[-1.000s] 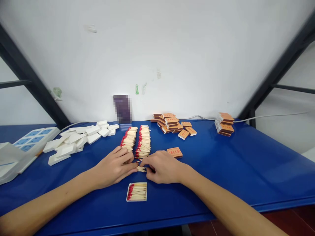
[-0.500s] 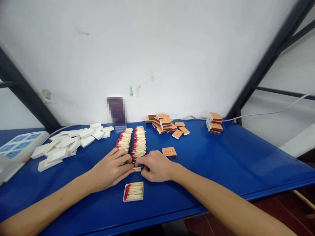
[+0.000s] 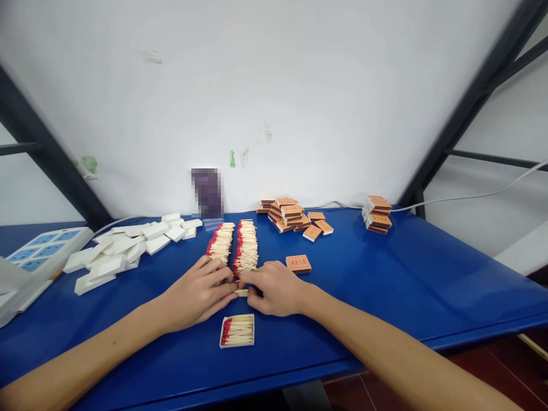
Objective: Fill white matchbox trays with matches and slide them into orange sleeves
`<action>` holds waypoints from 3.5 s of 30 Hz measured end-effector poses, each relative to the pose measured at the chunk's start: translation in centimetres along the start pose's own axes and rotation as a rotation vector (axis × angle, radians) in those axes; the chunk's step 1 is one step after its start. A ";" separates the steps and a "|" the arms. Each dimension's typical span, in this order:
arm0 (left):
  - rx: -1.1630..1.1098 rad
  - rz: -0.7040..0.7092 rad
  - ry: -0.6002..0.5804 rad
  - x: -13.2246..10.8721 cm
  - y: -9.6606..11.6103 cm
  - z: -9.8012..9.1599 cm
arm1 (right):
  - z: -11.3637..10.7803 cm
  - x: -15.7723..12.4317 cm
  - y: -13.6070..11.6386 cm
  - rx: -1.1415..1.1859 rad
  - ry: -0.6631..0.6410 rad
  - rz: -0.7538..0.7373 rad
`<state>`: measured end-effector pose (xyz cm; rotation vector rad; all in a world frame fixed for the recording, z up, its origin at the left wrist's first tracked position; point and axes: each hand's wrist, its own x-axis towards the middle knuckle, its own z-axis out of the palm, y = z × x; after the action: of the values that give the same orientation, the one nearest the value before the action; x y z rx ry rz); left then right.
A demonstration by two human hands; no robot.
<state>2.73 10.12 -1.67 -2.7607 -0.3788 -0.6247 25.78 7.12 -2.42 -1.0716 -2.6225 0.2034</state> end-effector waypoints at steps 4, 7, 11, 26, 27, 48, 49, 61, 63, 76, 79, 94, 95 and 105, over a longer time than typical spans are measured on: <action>-0.033 -0.033 -0.026 -0.2 0.0 -0.1 | -0.1 0.1 -0.1 0.006 0.005 -0.016; -0.036 -0.026 -0.031 -0.3 0.0 -0.1 | -0.6 0.1 -0.2 0.020 -0.015 -0.035; -0.053 -0.020 -0.026 -0.3 -0.1 -0.1 | -1.1 0.1 -0.3 0.039 -0.049 -0.023; -0.182 -0.039 -0.073 -1.0 -0.4 -0.9 | -1.3 0.0 -0.6 0.172 -0.050 -0.025; -0.186 -0.038 -0.071 -1.0 -0.4 -0.9 | -1.4 0.0 -0.6 0.186 -0.049 -0.021; -0.217 -0.108 -0.052 -0.3 0.4 -0.9 | -0.9 0.5 -1.1 0.090 -0.009 0.069; -0.215 -0.109 -0.054 -0.3 0.4 -1.0 | -1.0 0.5 -1.1 0.070 -0.011 0.058; -0.110 -0.095 -0.085 -0.2 0.7 -1.2 | -1.5 0.5 -1.5 0.062 -0.038 0.087; -0.097 -0.093 -0.079 -0.1 0.8 -1.2 | -1.4 0.4 -1.5 0.048 -0.033 0.114; -0.082 -0.118 -0.088 -0.2 1.0 -1.2 | -1.5 0.3 -1.5 0.039 -0.038 0.141; -0.034 -0.129 -0.101 -0.1 1.2 -1.0 | -1.7 0.5 -1.6 0.047 -0.073 0.166; 0.152 -0.115 -0.203 -0.1 1.8 -1.1 | -1.5 0.4 -1.5 0.039 -0.007 0.121; 0.149 -0.116 -0.201 -0.1 1.8 -1.1 | -1.5 0.4 -1.4 0.039 -0.006 0.120; 0.136 -0.136 -0.222 0.0 1.8 -0.8 | -1.2 0.7 -1.5 0.036 -0.051 0.149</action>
<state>3.01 8.23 -1.37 -2.6955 -0.6378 -0.3087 24.75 6.56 -0.79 -1.2667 -2.5738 0.3130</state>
